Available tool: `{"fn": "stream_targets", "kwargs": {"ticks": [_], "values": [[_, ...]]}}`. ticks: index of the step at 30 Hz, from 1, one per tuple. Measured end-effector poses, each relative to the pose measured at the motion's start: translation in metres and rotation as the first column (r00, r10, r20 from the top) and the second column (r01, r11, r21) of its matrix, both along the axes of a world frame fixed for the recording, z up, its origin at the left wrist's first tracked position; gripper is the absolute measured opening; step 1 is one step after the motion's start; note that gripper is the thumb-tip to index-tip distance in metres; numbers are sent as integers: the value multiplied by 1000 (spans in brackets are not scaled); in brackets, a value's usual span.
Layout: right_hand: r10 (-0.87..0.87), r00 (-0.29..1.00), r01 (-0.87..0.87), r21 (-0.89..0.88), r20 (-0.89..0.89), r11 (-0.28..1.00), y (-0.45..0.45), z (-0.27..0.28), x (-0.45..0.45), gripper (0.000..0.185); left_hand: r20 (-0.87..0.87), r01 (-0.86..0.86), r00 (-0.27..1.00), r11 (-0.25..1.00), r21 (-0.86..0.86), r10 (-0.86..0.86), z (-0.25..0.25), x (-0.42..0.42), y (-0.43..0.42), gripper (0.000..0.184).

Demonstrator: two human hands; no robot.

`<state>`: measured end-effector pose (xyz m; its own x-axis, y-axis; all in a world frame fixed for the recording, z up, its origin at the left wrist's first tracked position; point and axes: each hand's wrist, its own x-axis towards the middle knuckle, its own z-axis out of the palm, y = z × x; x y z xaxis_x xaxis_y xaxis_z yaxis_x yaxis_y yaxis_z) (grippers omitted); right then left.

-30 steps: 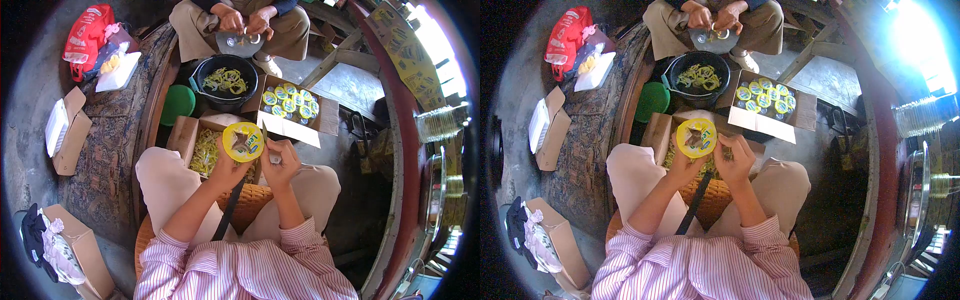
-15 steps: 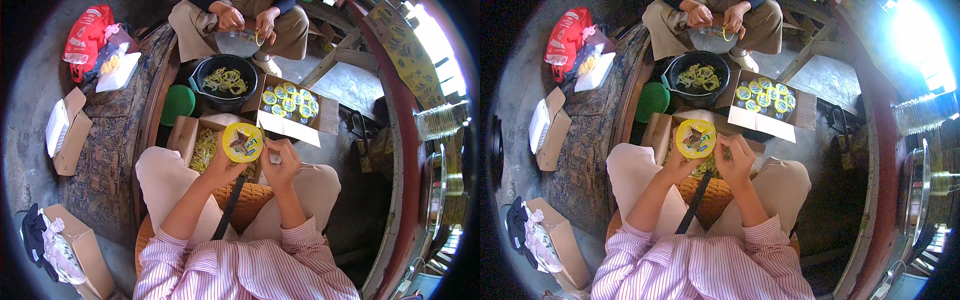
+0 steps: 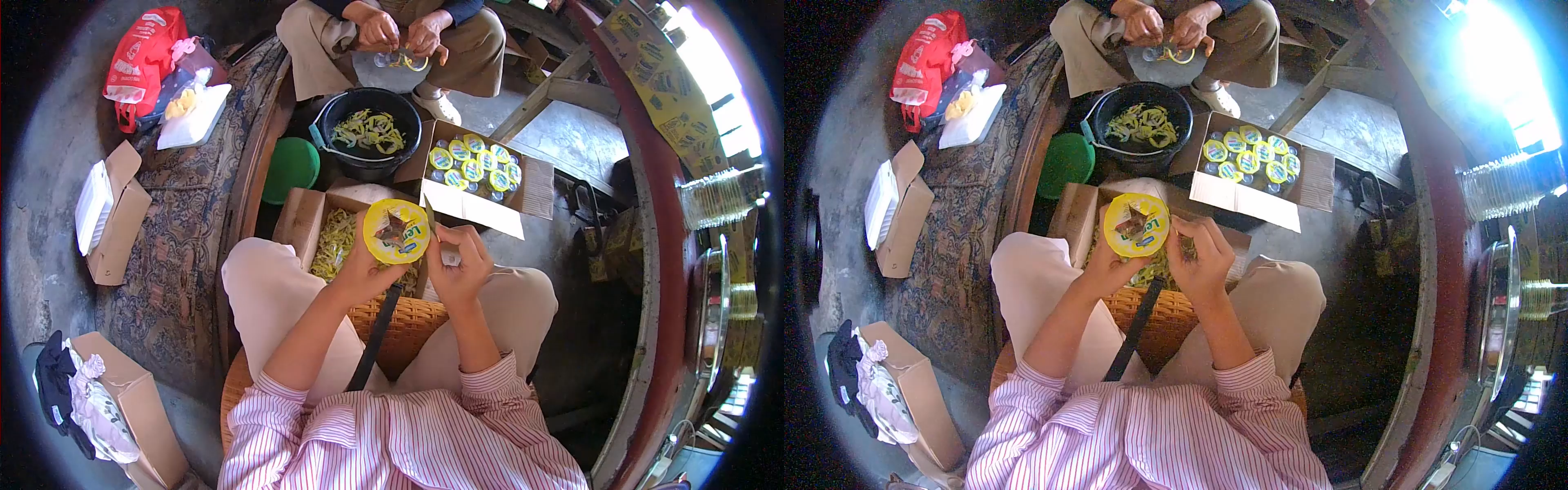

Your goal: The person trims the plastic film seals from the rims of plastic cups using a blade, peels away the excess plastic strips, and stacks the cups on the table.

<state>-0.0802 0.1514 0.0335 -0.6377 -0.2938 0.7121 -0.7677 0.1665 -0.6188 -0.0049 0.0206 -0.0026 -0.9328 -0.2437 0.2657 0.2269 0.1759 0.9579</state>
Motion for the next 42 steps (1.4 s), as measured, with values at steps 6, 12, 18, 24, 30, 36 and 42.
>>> {"fn": "stream_targets", "kwargs": {"ticks": [6,12,18,24,30,36,42], "values": [[-28,999,28,-1,-15,1000,0,-5,1,16,-51,-84,995,996,2,84,-6,-6,4,57],[-29,999,29,5,-17,1000,-1,-7,2,17,-34,-65,998,989,-131,61,-5,-4,-1,57],[4,999,-5,23,36,1000,2,-2,-2,17,-19,-11,1000,997,78,13,2,-1,6,66],[61,997,-62,23,41,998,5,-3,-5,17,34,77,996,995,60,-79,0,-2,-3,68],[84,995,-86,30,59,996,6,-3,-4,16,26,154,986,962,226,-164,4,-1,-7,68],[55,997,-55,-3,55,998,2,-4,-2,18,-33,-34,999,985,169,41,9,-8,5,73],[-17,998,19,-31,64,999,0,-8,5,17,-37,-66,997,986,156,72,13,-10,4,74]]}}
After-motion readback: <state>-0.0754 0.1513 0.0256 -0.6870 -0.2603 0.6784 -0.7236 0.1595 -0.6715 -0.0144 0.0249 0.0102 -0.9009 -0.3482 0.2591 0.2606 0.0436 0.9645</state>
